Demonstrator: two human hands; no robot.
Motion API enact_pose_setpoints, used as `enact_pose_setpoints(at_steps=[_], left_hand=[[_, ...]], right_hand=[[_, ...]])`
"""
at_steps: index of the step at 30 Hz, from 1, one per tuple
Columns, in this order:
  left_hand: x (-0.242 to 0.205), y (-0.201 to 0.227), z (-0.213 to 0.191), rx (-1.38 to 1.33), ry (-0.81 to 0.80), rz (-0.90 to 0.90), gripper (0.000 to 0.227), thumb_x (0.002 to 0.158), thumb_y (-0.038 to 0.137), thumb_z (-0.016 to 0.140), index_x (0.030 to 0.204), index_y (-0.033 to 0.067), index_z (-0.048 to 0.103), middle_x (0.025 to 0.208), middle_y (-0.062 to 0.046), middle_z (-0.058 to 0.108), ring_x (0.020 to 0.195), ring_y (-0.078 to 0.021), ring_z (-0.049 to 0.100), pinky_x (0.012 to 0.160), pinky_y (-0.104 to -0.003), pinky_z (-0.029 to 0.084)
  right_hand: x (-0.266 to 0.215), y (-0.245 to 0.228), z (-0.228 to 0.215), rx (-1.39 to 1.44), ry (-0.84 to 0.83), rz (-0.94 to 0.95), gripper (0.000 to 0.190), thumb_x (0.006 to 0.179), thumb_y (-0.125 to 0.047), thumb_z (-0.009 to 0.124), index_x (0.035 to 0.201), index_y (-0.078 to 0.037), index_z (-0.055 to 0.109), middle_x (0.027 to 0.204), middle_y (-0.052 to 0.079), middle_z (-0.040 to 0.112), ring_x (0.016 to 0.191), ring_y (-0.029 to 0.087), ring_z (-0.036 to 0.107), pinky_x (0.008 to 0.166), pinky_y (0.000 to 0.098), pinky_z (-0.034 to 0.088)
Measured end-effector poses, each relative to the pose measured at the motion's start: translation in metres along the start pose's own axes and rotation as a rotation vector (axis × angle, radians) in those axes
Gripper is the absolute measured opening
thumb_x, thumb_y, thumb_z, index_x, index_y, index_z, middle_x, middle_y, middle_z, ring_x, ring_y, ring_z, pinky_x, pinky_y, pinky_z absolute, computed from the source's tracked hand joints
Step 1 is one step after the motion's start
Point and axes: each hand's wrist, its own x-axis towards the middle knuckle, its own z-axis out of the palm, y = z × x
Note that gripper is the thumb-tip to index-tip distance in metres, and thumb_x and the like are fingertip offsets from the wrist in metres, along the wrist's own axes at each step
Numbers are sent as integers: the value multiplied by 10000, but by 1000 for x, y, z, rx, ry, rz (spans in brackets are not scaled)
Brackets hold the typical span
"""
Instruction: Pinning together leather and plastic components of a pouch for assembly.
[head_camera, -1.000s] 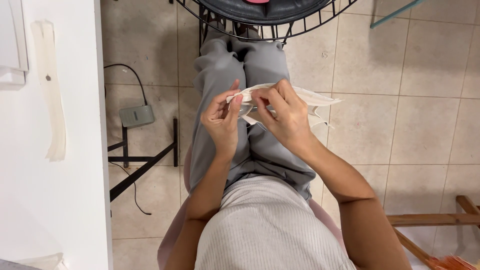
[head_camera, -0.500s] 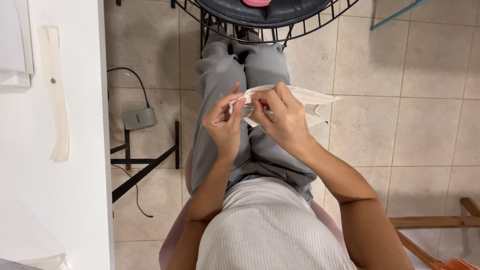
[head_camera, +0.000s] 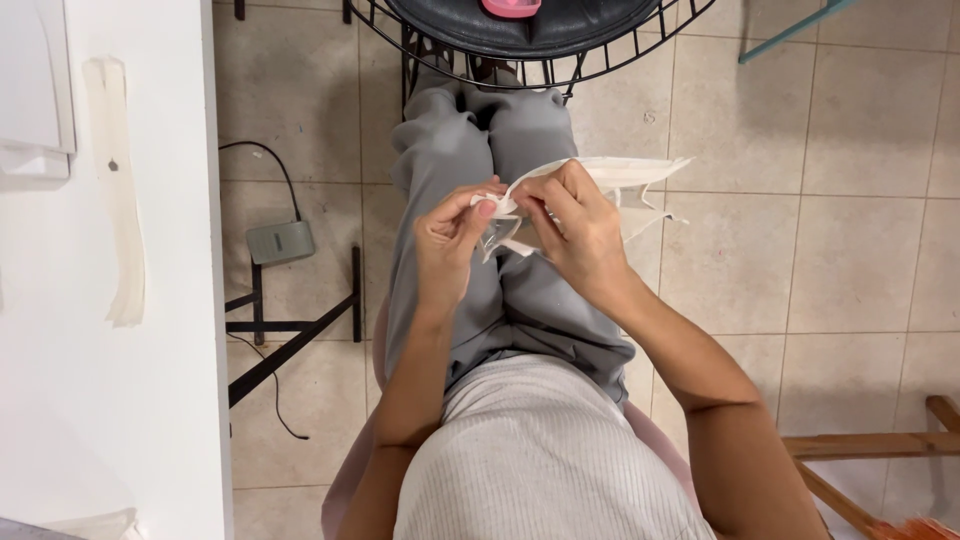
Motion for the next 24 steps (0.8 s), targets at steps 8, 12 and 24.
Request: enact_pose_setpoints(at_steps=[8, 12, 24], left_hand=[[-1, -8, -7, -34, -84, -22, 185, 994, 71, 672, 990, -107, 721, 994, -253, 715, 1068, -354, 696, 1045, -502, 508], [-3, 0, -4, -48, -72, -56, 199, 1021, 105, 648, 1014, -82, 714, 1041, -241, 717, 1120, -327, 684, 1042, -459, 501], [-8, -9, -15, -72, -21, -147, 183, 1093, 204, 536, 1048, 28, 563, 1052, -115, 695, 1035, -118, 621, 962, -289, 506]], right_hand=[[-3, -16, 4, 41, 39, 3, 92, 922, 65, 750, 944, -23, 733, 825, 115, 623, 730, 284, 659, 685, 354, 563], [-7, -6, -2, 36, 32, -2, 99, 904, 45, 781, 953, -38, 754, 865, 94, 682, 769, 257, 692, 720, 332, 573], [10, -7, -39, -259, -42, -70, 145, 902, -120, 871, 984, -90, 755, 965, 86, 660, 897, 281, 562, 828, 389, 394]])
